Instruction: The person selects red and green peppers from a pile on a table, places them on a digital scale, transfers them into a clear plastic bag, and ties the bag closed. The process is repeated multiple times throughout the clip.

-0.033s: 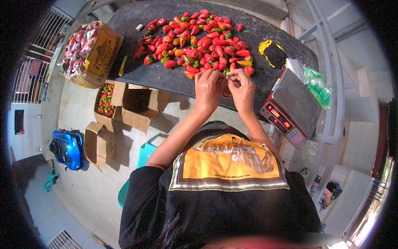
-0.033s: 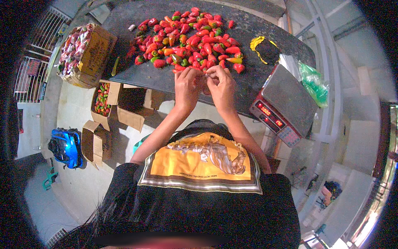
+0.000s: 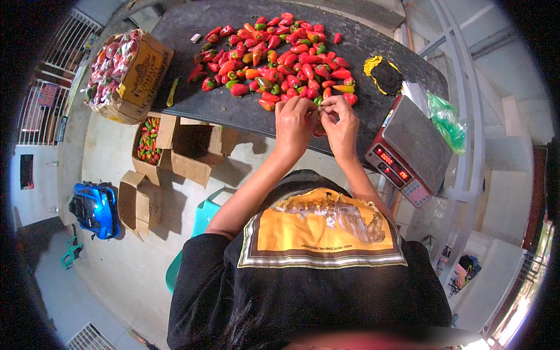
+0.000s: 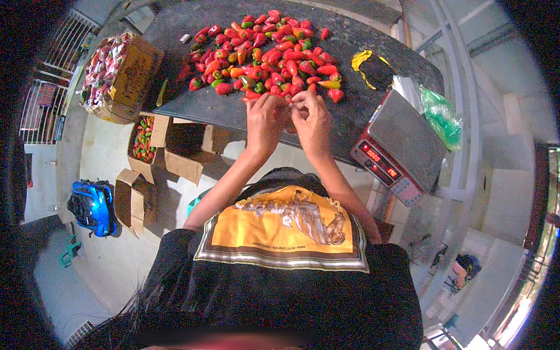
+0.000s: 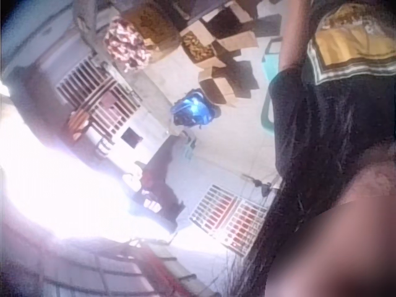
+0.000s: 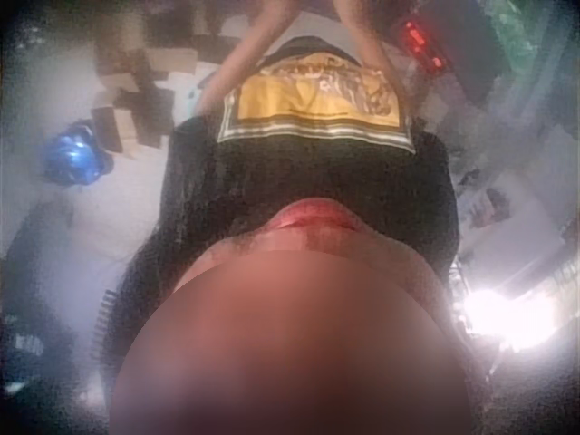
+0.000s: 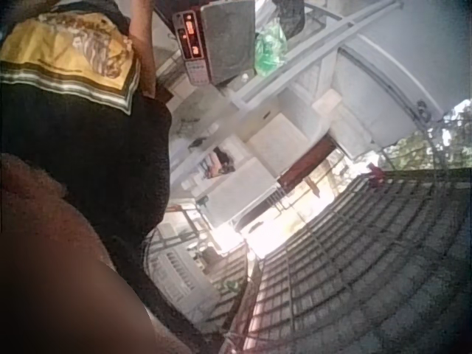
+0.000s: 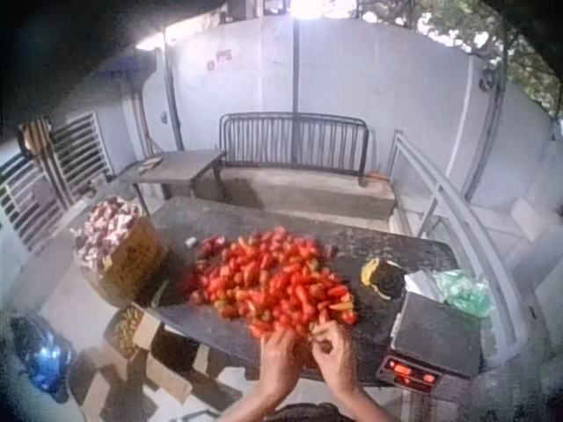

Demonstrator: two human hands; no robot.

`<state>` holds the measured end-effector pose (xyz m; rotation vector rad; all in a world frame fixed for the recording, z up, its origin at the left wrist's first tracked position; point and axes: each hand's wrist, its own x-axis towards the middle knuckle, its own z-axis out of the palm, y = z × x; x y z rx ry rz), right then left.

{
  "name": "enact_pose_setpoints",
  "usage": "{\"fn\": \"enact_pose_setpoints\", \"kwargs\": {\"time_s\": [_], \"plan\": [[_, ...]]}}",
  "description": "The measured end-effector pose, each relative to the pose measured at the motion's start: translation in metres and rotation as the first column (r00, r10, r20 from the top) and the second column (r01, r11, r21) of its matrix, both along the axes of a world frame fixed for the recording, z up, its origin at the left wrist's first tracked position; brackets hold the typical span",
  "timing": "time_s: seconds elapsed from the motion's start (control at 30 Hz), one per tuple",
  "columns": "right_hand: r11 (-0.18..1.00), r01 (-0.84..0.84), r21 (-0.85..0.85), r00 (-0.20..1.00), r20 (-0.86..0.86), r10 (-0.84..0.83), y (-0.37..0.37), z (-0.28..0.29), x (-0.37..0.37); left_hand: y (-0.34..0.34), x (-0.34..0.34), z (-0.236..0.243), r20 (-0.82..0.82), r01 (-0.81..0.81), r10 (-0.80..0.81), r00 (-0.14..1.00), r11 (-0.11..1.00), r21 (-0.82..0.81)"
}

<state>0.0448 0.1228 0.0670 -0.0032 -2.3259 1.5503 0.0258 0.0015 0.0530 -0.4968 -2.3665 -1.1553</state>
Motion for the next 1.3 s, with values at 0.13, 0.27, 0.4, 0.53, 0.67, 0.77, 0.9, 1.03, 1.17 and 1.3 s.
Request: {"fn": "enact_pose_setpoints", "kwargs": {"time_s": [0.13, 0.27, 0.4, 0.53, 0.67, 0.77, 0.9, 1.03, 1.17, 1.3], "plan": [[0.999, 0.028, -0.032, 0.998, -0.051, -0.03, 0.004, -0.008, -0.007, 0.007, -0.001, -0.007, 0.035, -0.018, 0.019, 0.999, 0.999, -0.044], [0.982, -0.014, -0.187, 1.0, 0.01, 0.016, 0.013, -0.016, -0.017, 0.019, -0.005, -0.009, 0.026, -0.118, 0.121, 0.992, 0.987, -0.11], [0.787, -0.184, -0.588, 0.976, -0.016, 0.216, 0.026, -0.028, -0.031, 0.023, -0.009, -0.005, 0.05, -0.135, 0.142, 0.989, 0.983, -0.127], [0.56, -0.231, -0.796, 0.923, 0.003, 0.385, 0.034, -0.045, -0.036, 0.021, -0.007, -0.009, 0.076, -0.144, 0.155, 0.985, 0.981, -0.133], [0.555, -0.136, -0.821, 0.923, 0.099, 0.372, 0.031, -0.058, -0.033, 0.015, -0.006, -0.022, 0.119, -0.127, 0.134, 0.984, 0.99, -0.065], [0.64, -0.057, -0.766, 0.943, 0.168, 0.286, 0.026, -0.063, -0.031, 0.012, 0.001, -0.026, 0.115, -0.123, 0.125, 0.985, 0.992, -0.029], [0.677, 0.015, -0.736, 0.955, 0.21, 0.208, 0.02, -0.064, -0.027, 0.013, 0.007, -0.027, 0.092, -0.064, 0.057, 0.994, 0.995, 0.073], [0.67, 0.043, -0.741, 0.973, 0.183, 0.141, 0.018, -0.069, -0.025, 0.014, 0.002, -0.033, 0.182, -0.022, -0.01, 0.983, 0.985, 0.17], [0.696, 0.045, -0.716, 0.985, 0.148, 0.088, 0.011, -0.07, -0.02, 0.008, 0.002, -0.03, 0.254, 0.005, -0.061, 0.965, 0.976, 0.216], [0.737, -0.014, -0.676, 0.99, 0.092, 0.104, 0.004, -0.066, -0.012, 0.0, 0.001, -0.028, 0.234, 0.092, -0.114, 0.966, 0.99, 0.104]]}}
